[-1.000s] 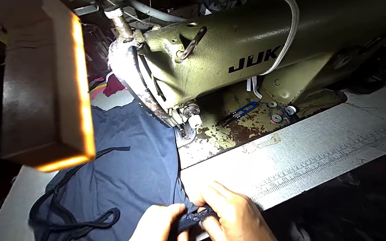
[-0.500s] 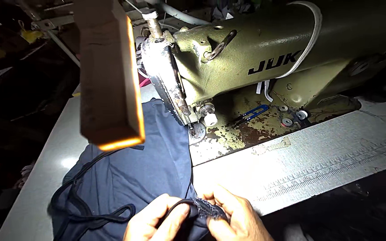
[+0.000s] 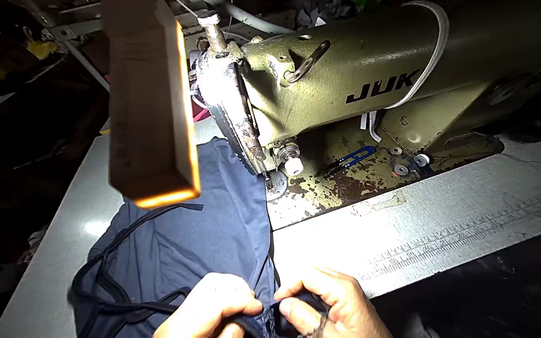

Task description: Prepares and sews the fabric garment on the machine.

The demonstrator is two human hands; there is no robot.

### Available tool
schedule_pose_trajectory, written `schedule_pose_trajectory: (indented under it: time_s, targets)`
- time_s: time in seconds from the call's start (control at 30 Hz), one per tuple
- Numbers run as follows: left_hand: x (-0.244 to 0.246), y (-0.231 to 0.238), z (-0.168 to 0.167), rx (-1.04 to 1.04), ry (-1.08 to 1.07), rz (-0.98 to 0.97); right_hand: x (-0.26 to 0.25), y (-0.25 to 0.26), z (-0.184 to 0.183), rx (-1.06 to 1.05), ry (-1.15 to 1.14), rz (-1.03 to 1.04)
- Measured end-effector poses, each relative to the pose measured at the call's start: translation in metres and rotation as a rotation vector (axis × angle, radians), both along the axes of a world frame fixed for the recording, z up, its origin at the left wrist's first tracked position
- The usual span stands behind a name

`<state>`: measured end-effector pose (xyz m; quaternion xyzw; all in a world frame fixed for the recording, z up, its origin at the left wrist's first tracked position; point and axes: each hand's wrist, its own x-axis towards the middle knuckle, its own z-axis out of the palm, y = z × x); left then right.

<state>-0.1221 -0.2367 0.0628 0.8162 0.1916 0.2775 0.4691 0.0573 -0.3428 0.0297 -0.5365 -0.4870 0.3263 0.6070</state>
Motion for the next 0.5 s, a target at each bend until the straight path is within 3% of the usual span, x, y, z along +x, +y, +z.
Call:
schedule_pose_trajectory:
  time_s: [0.3, 0.5]
  targets:
    - [-0.002, -0.012, -0.009, -0.033, -0.008, 0.117, -0.001, -0.001, 0.005, -0.062, 0.030, 0.030]
    - [0.006, 0.004, -0.009, -0.083, 0.140, 0.118, 0.014, 0.002, 0.005, -0.296, 0.160, 0.175]
